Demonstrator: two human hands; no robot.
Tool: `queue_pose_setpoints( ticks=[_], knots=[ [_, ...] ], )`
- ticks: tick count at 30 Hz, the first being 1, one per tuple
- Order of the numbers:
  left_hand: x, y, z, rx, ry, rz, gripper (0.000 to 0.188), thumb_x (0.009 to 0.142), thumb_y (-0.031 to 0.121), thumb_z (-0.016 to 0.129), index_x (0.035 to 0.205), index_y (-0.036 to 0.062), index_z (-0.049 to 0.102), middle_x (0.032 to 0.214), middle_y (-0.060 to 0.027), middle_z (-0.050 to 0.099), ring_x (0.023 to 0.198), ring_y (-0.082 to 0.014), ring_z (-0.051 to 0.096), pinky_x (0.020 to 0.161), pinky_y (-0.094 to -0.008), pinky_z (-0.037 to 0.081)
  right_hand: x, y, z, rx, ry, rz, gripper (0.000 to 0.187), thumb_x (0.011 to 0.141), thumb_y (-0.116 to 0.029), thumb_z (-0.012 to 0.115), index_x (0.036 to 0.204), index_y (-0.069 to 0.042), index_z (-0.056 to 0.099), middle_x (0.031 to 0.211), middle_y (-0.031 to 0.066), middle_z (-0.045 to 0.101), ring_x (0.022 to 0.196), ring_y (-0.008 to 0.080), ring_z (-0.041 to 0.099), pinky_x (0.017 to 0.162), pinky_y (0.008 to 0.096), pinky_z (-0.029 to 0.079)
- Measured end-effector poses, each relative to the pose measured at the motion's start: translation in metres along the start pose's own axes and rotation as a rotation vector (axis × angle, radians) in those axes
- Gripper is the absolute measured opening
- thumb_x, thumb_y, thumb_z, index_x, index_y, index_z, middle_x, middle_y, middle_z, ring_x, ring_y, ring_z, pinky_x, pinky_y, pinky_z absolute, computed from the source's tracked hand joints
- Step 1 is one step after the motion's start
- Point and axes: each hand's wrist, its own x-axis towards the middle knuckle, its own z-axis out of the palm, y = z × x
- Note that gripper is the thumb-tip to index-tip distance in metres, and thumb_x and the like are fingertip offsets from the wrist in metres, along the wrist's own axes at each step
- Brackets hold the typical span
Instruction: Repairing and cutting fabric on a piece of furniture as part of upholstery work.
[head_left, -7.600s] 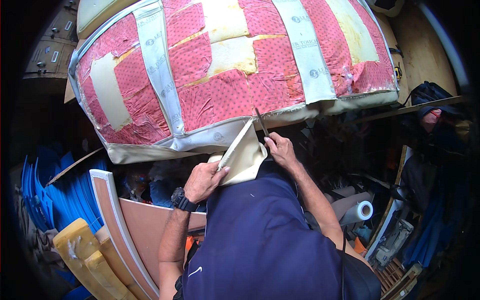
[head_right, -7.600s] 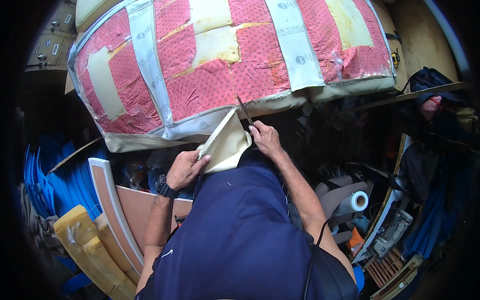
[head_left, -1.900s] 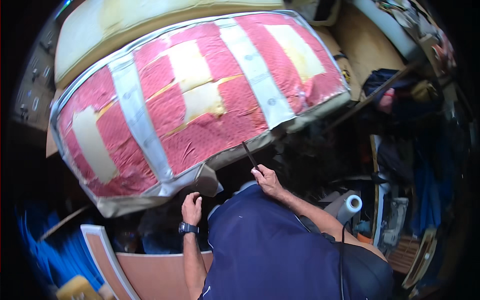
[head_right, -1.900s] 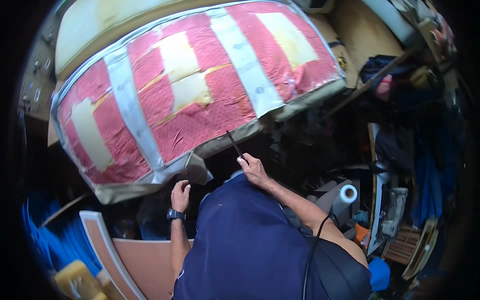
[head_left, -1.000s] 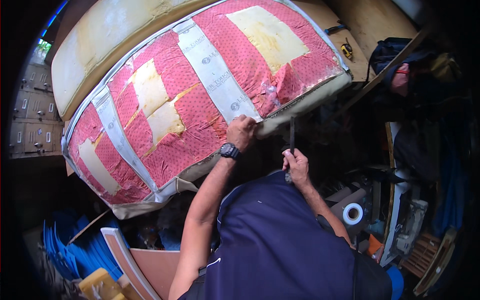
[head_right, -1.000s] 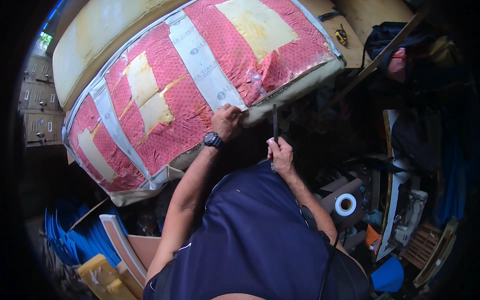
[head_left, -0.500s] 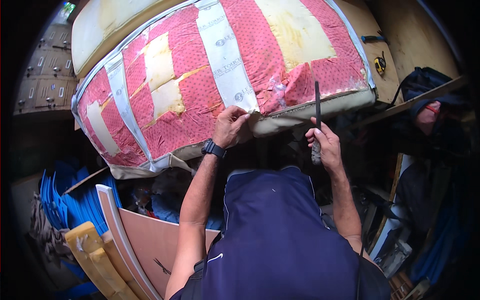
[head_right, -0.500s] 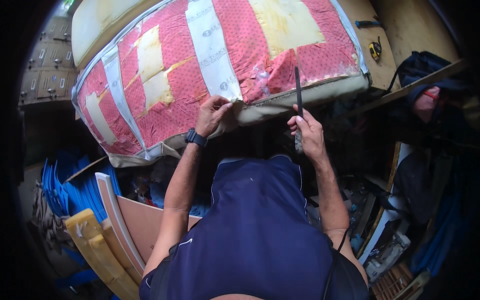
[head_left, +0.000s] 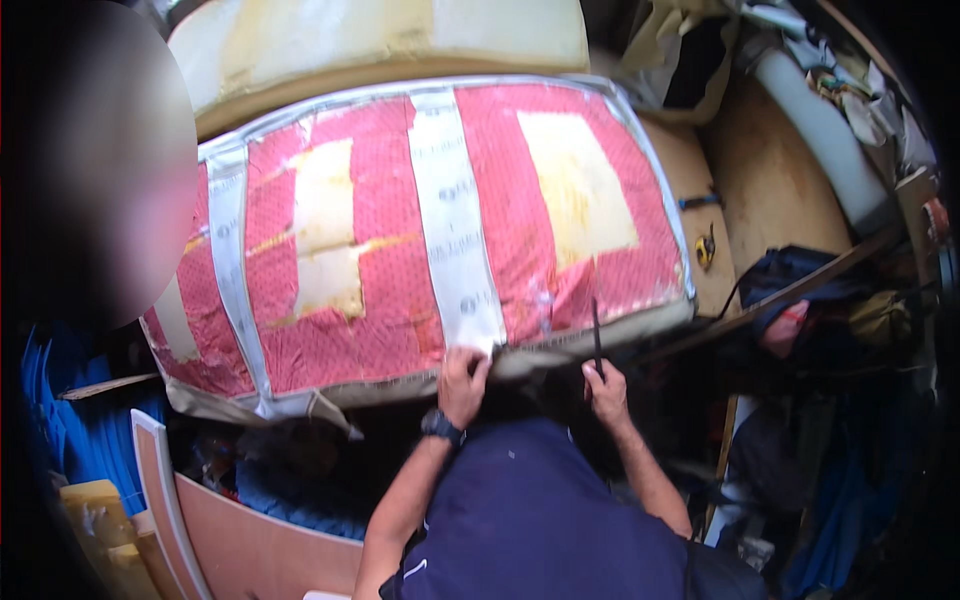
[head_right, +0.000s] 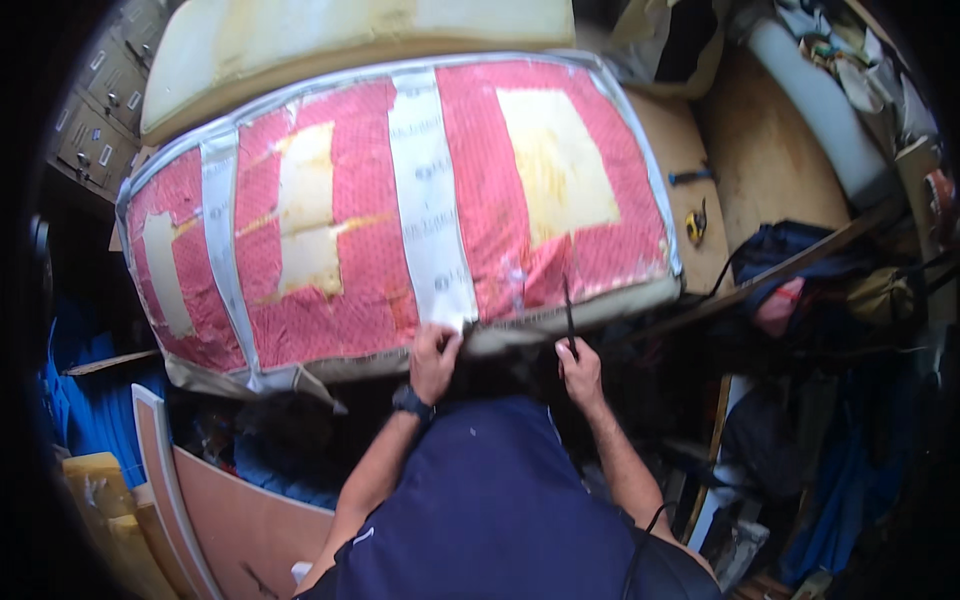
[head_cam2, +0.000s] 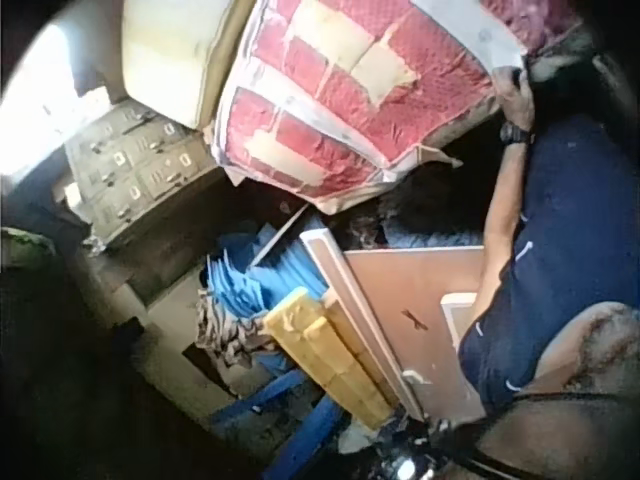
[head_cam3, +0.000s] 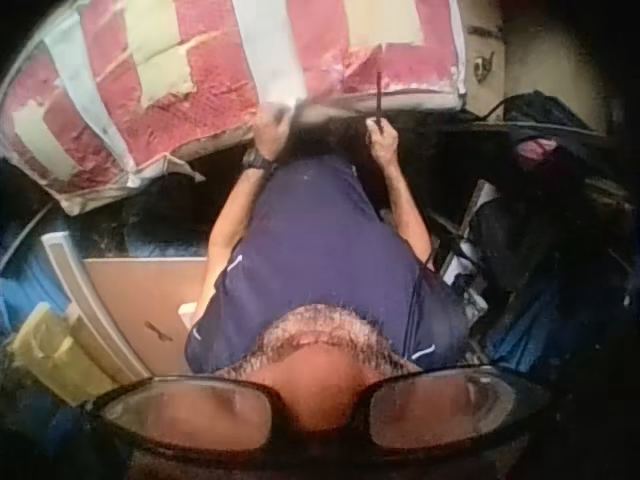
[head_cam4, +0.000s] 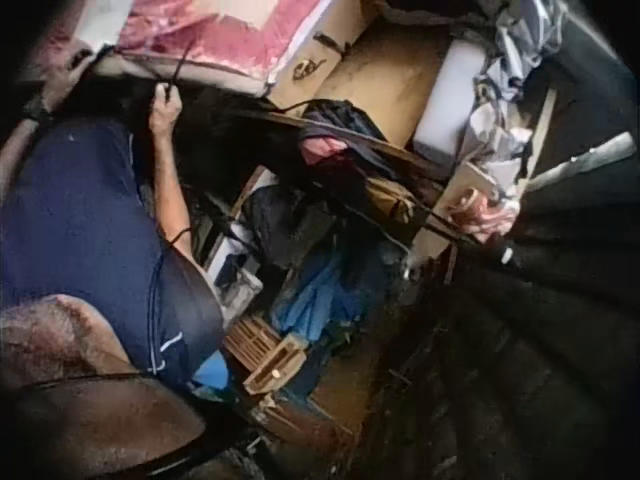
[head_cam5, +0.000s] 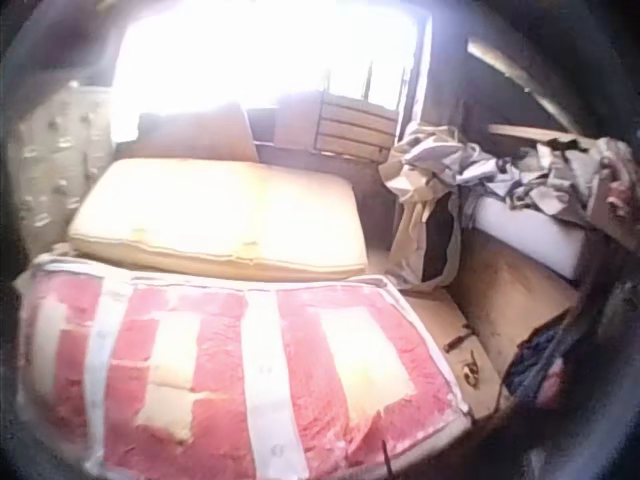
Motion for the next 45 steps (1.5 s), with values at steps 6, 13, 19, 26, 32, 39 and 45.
queue_pose_setpoints(
  ticks=[6, 13, 19, 26, 32, 39, 45],
  knots=[
    [-0.041, -0.045, 0.014, -0.095, -0.189, -0.263, 0.04, 0.094, 0.029, 0.075, 0.114, -0.0044, 0.065, 0.097, -0.0169, 0.072, 0.09, -0.0273, 0.071, 0.083, -0.0391, 0.055, 0.043, 0.049, -0.037, 0.446, 0.64, 0.091, 0.016, 0.106, -0.023, 0.062, 0.107, -0.007, 0.061, 0.066, -0.0025, 0.048, 0.051, 0.0076, 0.049, 0.045, 0.0254, 0.047],
    [-0.006, -0.039, 0.025, 0.021, -0.532, -0.378, 0.061, 0.088, 0.044, 0.082, 0.111, -0.0074, 0.058, 0.078, -0.0143, 0.06, 0.068, -0.021, 0.055, 0.065, -0.0403, 0.048, 0.148, 0.028, -0.127, 0.036, 0.594, -0.177, 0.021, 0.105, -0.021, 0.06, 0.11, -0.001, 0.066, 0.076, 0.006, 0.061, 0.06, 0.0156, 0.059, 0.054, 0.0327, 0.049],
    [-0.017, -0.022, 0.029, 0.079, -0.385, -0.453, 0.062, 0.088, 0.042, 0.083, 0.118, -0.0069, 0.058, 0.077, -0.0123, 0.058, 0.065, -0.0199, 0.051, 0.064, -0.0376, 0.048, 0.181, -0.017, -0.178, -0.285, 0.539, -0.244, 0.028, 0.103, -0.024, 0.057, 0.113, 0.001, 0.066, 0.098, 0.0218, 0.07, 0.091, 0.0369, 0.067, 0.083, 0.0463, 0.052],
    [-0.043, 0.004, 0.082, 0.058, 0.089, -0.47, 0.063, 0.092, 0.026, 0.078, 0.141, -0.0053, 0.056, 0.132, -0.0297, 0.06, 0.107, -0.0374, 0.062, 0.097, -0.044, 0.049, 0.23, -0.055, -0.15, -0.562, 0.215, -0.275, 0.037, 0.104, -0.032, 0.054, 0.123, -0.002, 0.066, 0.114, 0.0273, 0.07, 0.105, 0.0469, 0.067, 0.092, 0.0502, 0.053],
    [-0.003, 0.025, 0.059, 0.274, 0.252, -0.036, 0.031, 0.091, 0.014, 0.075, 0.12, 0.0028, 0.07, 0.114, -0.0185, 0.067, 0.103, -0.0403, 0.066, 0.09, -0.0468, 0.054, 0.254, -0.065, -0.14, -0.398, -0.061, -0.386, 0.036, 0.106, -0.022, 0.054, 0.13, 0.004, 0.064, 0.119, 0.0211, 0.073, 0.11, 0.0311, 0.069, 0.096, 0.0402, 0.053],
    [-0.001, 0.027, 0.038, 0.47, 0.322, 0.051, 0.022, 0.085, 0.012, 0.078, 0.106, 0.0128, 0.077, 0.108, -0.0034, 0.069, 0.108, -0.0288, 0.065, 0.096, -0.0429, 0.051, 0.234, -0.094, -0.106, -0.588, -0.247, -0.513, 0.037, 0.106, -0.021, 0.058, 0.136, 0.0, 0.061, 0.114, 0.0224, 0.07, 0.105, 0.0309, 0.069, 0.094, 0.0403, 0.054],
    [0.006, 0.009, 0.032, 0.387, 0.159, 0.159, 0.016, 0.087, 0.015, 0.076, 0.103, 0.0129, 0.076, 0.1, -0.0043, 0.071, 0.096, -0.0277, 0.067, 0.088, -0.0407, 0.053, 0.187, -0.135, -0.084, -0.777, -0.531, -0.789, 0.036, 0.109, -0.021, 0.056, 0.14, -0.005, 0.06, 0.116, 0.0196, 0.067, 0.102, 0.0311, 0.069, 0.088, 0.0397, 0.055]
  ],
)
